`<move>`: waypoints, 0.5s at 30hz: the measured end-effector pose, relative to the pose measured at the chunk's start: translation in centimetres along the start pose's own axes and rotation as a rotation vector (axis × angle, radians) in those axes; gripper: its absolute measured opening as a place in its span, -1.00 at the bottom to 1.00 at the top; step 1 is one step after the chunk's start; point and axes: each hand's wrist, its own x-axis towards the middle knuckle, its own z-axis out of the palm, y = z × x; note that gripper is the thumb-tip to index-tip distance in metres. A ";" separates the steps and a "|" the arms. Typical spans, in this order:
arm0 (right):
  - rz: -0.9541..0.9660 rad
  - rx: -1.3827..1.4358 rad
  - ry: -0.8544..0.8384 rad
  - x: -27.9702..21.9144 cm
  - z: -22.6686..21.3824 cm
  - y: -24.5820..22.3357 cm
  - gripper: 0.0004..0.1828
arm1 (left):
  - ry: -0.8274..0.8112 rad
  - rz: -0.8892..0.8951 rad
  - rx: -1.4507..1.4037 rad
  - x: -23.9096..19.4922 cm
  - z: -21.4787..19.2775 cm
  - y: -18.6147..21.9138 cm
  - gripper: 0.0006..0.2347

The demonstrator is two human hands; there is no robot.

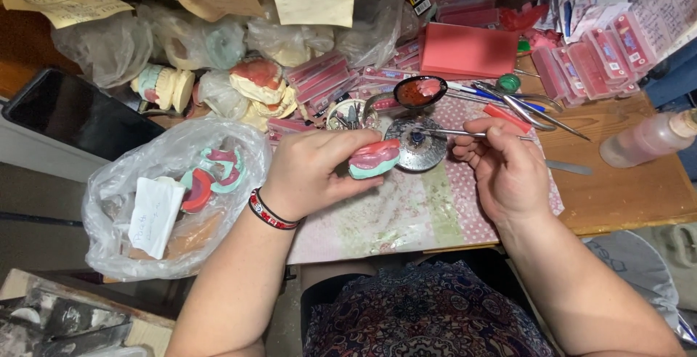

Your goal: The person holds a pink and light-blue dental prosthesis and uses a metal spatula to apply and smooth pink wax onto the surface. They repeatedly heat the spatula over a small flame and scrape away excess wax, refining the shape of the prosthesis.

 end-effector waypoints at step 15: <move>-0.006 0.003 0.007 -0.4 0.5 -0.4 -0.66 | 0.025 0.031 -0.001 0.3 -0.2 1.0 -0.65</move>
